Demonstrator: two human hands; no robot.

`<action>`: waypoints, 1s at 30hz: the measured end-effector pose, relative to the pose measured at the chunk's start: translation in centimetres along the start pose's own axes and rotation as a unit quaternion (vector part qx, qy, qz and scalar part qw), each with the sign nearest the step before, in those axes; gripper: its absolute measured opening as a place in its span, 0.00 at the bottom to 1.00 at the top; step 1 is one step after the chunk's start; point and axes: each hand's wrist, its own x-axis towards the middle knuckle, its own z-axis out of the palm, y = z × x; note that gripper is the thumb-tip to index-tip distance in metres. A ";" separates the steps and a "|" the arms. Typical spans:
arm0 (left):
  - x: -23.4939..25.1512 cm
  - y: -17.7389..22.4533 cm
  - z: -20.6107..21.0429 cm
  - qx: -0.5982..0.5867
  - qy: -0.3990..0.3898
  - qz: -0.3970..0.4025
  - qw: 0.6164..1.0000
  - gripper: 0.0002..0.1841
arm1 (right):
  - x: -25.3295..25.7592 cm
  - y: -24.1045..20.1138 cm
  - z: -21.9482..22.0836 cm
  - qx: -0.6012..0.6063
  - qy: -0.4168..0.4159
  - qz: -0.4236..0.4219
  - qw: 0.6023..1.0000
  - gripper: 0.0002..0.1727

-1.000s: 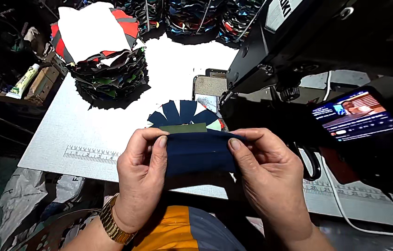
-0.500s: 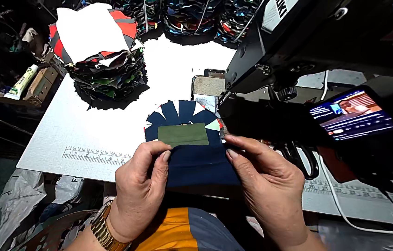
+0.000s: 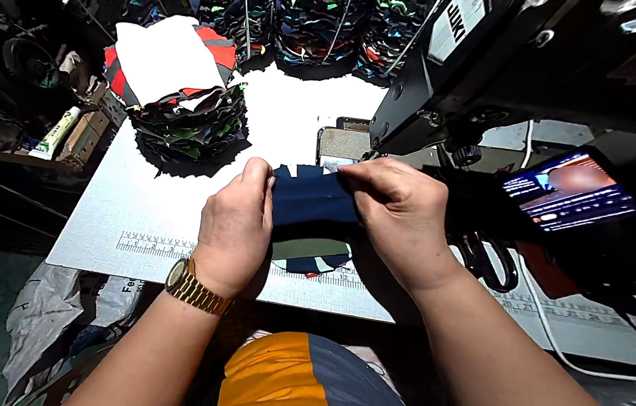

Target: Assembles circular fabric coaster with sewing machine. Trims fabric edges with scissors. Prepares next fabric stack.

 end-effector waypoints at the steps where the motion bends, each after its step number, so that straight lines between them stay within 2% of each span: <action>1: 0.2 -0.1 0.3 0.013 -0.009 -0.004 1.000 0.07 | 0.2 0.3 0.3 -0.013 -0.004 -0.003 1.000 0.15; 7: 0.3 -0.4 1.3 0.068 -0.096 -0.045 0.992 0.06 | -0.2 1.6 1.8 -0.057 -0.044 -0.008 0.997 0.15; 10: 0.3 -0.2 1.6 0.094 -0.111 -0.056 0.988 0.06 | -0.6 2.2 2.4 -0.075 -0.047 -0.027 0.996 0.13; 14: 0.2 -0.4 1.6 0.092 -0.107 -0.054 0.988 0.06 | -0.8 2.3 2.4 -0.102 -0.051 -0.037 0.993 0.11; 21: -0.2 -0.7 1.2 0.005 -0.017 0.010 1.000 0.08 | -0.9 2.0 2.0 -0.075 -0.032 -0.021 0.996 0.13; 25: -0.5 -1.0 1.2 -0.017 -0.020 0.006 1.000 0.08 | -0.9 2.1 2.2 -0.085 -0.036 -0.016 0.996 0.12; 30: -0.5 -1.6 1.7 0.013 -0.032 0.003 0.999 0.08 | -0.9 2.2 2.3 -0.103 -0.043 -0.009 0.994 0.12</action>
